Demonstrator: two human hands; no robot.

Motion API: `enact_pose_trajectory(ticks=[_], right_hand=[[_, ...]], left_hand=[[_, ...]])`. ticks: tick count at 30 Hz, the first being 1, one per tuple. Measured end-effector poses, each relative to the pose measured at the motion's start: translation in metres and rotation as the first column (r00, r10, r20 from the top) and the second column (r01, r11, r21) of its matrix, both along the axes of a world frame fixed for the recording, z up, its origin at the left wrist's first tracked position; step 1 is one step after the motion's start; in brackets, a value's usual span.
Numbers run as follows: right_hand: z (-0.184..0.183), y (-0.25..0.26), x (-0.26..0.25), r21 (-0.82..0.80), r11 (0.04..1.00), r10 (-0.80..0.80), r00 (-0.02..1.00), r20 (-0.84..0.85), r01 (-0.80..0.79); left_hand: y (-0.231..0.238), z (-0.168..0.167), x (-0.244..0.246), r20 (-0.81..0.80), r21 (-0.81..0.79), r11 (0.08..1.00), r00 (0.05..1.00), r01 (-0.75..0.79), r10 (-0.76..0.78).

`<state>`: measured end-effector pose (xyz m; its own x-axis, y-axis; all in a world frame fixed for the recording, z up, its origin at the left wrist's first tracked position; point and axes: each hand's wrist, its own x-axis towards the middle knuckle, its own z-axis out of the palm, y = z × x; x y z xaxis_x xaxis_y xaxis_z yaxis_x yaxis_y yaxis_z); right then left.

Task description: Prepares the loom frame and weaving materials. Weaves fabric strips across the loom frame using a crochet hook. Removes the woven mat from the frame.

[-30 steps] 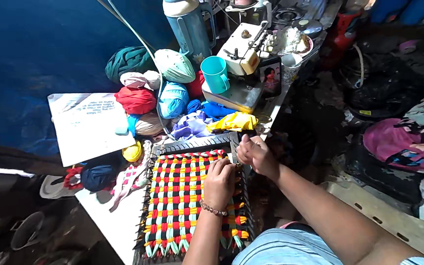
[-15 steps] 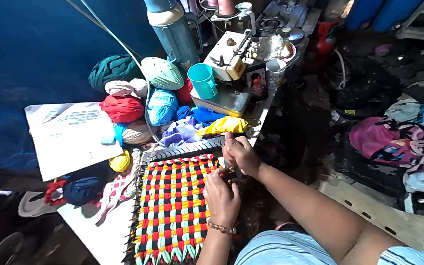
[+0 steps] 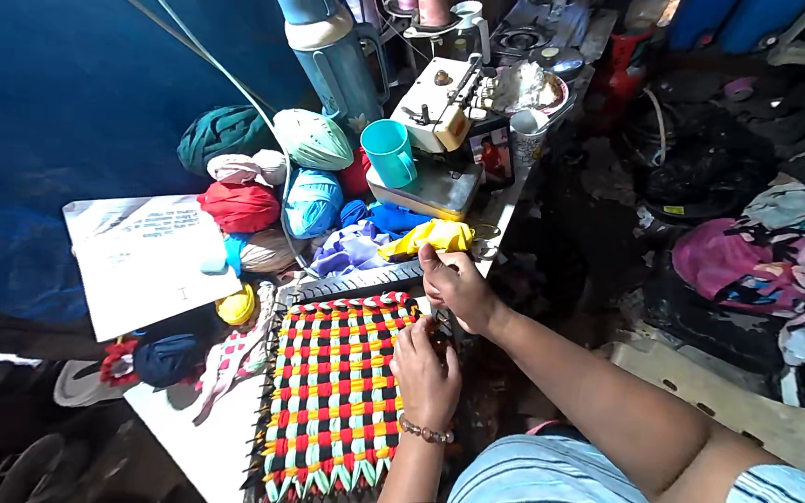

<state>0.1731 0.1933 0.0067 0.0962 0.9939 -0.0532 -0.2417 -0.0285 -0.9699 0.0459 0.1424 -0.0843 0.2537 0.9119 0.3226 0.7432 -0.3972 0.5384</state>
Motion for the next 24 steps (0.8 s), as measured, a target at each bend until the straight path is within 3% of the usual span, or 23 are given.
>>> enact_pose_trajectory(ticks=[7, 12, 16, 20, 24], right_hand=[[0.002, -0.002, 0.002, -0.044, 0.999, 0.013, 0.998, 0.054, -0.01], [0.006, -0.003, 0.001, -0.06, 0.996, -0.065, 0.996, -0.057, 0.061], [0.011, -0.004, -0.005, -0.098, 0.988, -0.137, 0.98, -0.145, 0.123], [0.009, -0.004, -0.008, -0.091, 0.992, -0.096, 0.994, -0.053, 0.091], [0.011, 0.002, -0.007, -0.011, 0.999, 0.036, 0.987, 0.159, -0.035]], left_hand=[[0.013, 0.008, -0.023, 0.249, -0.074, 0.99, 0.964, 0.118, -0.096], [0.037, 0.014, -0.031, 0.085, 0.171, 0.95, 0.957, 0.26, -0.277], [0.047, 0.011, -0.035, 0.049, 0.2, 0.915, 0.929, 0.35, -0.366], [0.049, 0.007, -0.036, 0.035, 0.197, 0.919, 0.934, 0.342, -0.355], [0.045, 0.005, -0.03, 0.065, 0.203, 0.94, 0.954, 0.275, -0.294]])
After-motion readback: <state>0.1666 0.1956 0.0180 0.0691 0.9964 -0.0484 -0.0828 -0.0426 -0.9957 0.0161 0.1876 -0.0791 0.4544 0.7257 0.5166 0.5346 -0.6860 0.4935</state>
